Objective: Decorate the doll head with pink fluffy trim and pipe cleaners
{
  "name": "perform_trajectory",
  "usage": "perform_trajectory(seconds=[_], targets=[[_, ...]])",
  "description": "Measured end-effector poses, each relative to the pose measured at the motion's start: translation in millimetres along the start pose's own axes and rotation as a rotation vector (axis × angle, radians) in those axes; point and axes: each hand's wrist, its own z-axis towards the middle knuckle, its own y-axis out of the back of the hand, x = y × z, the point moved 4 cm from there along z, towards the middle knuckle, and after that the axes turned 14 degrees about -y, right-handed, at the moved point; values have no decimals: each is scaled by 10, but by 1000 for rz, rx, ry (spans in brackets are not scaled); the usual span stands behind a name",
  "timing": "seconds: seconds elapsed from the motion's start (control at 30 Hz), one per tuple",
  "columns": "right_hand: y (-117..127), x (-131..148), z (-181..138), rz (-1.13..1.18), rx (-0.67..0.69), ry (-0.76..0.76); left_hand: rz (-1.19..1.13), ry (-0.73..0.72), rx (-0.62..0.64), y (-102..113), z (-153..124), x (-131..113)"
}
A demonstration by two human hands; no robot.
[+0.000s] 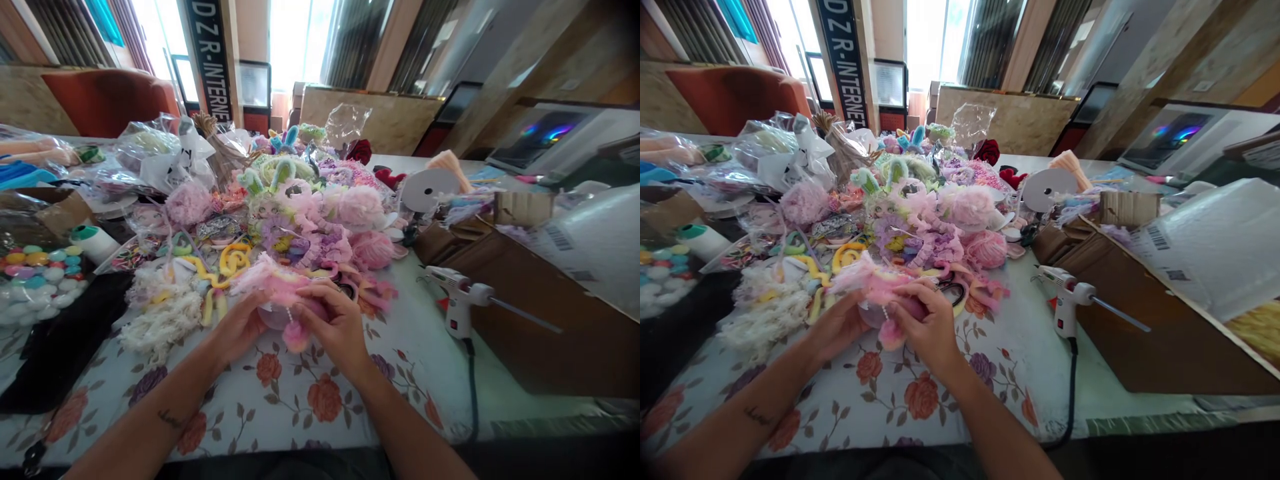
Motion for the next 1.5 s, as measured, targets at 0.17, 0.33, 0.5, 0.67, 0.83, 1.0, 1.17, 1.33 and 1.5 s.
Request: perform_trajectory(seconds=[0.17,0.33,0.5,0.67,0.83,1.0,1.17,1.33,1.5], targets=[[25,23,-20,-25,-16,-5,-67,21,-54,41,1,35],[29,14,-46,-29,-24,-32,-112,3,-71,77,28,52],[-1,10,-90,-1,-10,-30,-166,0,-71,66,38,66],[-7,7,-114,31,-24,-24,-202,-5,-89,63,31,67],[15,-1,-89,75,-39,-36,-251,43,-66,63,11,79],[37,-48,-78,173,-50,-67,-289,92,-25,-8,-13,55],[5,-160,-42,378,26,-197,-275,109,-42,-23,-16,60],[-33,-214,-26,393,59,-320,-269,123,-76,-57,-27,41],[-6,-176,-35,233,6,-263,-256,121,-110,-73,-30,21]])
